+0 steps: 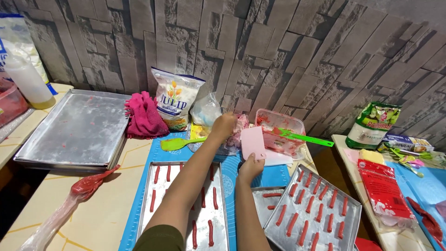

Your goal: Cleaning a metal baking tray using a small plastic scraper in a bakery setting.

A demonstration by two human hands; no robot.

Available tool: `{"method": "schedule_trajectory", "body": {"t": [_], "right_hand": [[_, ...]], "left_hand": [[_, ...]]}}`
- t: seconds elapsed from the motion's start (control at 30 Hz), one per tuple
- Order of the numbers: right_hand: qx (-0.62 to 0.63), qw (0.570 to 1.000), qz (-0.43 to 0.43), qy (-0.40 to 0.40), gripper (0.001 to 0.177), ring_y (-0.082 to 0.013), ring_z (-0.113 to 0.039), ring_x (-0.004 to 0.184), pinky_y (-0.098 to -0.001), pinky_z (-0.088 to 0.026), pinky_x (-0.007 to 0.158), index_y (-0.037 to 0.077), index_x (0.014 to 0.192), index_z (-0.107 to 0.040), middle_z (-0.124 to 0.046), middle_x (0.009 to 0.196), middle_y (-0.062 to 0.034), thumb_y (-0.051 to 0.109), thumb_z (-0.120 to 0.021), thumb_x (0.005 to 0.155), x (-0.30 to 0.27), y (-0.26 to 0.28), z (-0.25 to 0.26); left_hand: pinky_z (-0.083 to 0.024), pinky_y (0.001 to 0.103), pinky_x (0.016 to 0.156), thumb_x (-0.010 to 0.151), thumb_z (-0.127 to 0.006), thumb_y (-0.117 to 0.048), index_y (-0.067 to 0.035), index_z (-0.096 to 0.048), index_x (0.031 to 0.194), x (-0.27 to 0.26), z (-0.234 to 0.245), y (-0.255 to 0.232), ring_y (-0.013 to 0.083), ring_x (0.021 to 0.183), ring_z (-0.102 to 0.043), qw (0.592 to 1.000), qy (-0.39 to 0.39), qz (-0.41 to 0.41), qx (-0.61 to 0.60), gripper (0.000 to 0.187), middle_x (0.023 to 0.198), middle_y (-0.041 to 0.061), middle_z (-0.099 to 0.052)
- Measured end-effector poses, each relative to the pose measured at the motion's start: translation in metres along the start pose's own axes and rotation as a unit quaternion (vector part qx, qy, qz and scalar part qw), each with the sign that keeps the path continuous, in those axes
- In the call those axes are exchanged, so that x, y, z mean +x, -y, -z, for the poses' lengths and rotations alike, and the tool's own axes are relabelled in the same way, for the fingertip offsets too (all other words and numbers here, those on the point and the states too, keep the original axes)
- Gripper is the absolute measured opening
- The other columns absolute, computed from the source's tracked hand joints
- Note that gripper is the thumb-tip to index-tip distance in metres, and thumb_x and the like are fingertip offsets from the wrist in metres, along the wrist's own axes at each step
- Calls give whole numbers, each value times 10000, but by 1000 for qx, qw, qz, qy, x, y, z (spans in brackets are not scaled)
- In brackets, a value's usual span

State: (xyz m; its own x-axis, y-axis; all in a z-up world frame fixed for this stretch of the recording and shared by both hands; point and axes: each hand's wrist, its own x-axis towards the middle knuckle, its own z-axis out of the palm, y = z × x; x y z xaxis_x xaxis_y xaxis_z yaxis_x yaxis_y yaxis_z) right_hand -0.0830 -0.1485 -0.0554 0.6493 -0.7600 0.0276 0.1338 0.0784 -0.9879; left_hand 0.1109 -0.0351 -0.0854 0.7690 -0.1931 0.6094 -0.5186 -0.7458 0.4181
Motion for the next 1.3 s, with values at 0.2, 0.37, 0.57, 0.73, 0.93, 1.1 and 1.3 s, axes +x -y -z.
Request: {"method": "schedule_trajectory", "body": {"t": [0.2,0.37,0.57,0.73,0.93,1.1,1.3], "right_hand": [[-11,999,26,15,390,-355,-600,1262,-465,-548,978,-21,1349,-585,-669,1260,-284,115,-654,990,-4,9,3],[7,998,30,60,540,-268,-624,890,-374,-551,727,2,1469,-415,-678,1063,-214,92,-664,998,2,0,0],[52,988,33,144,732,-213,-702,743,-279,-631,625,160,1561,-305,-610,992,-186,-34,-672,957,6,-14,-6],[88,977,47,188,631,-317,-720,907,-374,-678,729,135,1523,-366,-567,1092,-257,-75,-620,985,19,-33,-6],[20,977,117,177,682,-220,-710,852,-314,-644,609,248,1510,-431,-646,1075,-213,-52,-696,957,-3,-7,1],[32,971,145,186,629,-290,-745,829,-354,-703,630,182,1522,-379,-620,1070,-224,-78,-624,1004,-6,7,7],[-14,961,191,197,584,-192,-703,634,-219,-598,488,148,1528,-384,-600,967,-162,-63,-594,1026,-45,48,10]], "left_hand": [[-617,432,794,841,-723,-39,-58,-655,1199,-27,87,-63,362,977,-696,995,-15,-67,77,364,1094,166,-637],[-599,382,660,961,-637,-205,-158,-753,975,-39,105,-13,271,728,-710,959,-52,180,-215,126,797,88,-683],[-638,301,859,875,-704,60,-54,-723,1210,-96,157,21,176,942,-720,803,-100,220,-545,354,1044,134,-699],[-621,232,876,791,-800,98,-73,-721,1244,-153,205,45,130,963,-699,839,-150,193,-486,490,1024,111,-680],[-583,235,834,802,-710,32,-204,-676,1319,-212,264,36,62,837,-678,886,-133,295,-332,570,1021,15,-700],[-467,436,916,804,-620,74,-153,-535,1474,-240,292,14,226,866,-662,967,-133,203,-78,713,919,50,-582],[-512,504,884,826,-785,-3,-86,-555,1442,-262,281,44,347,934,-659,973,-180,139,-42,663,998,110,-573]]}}
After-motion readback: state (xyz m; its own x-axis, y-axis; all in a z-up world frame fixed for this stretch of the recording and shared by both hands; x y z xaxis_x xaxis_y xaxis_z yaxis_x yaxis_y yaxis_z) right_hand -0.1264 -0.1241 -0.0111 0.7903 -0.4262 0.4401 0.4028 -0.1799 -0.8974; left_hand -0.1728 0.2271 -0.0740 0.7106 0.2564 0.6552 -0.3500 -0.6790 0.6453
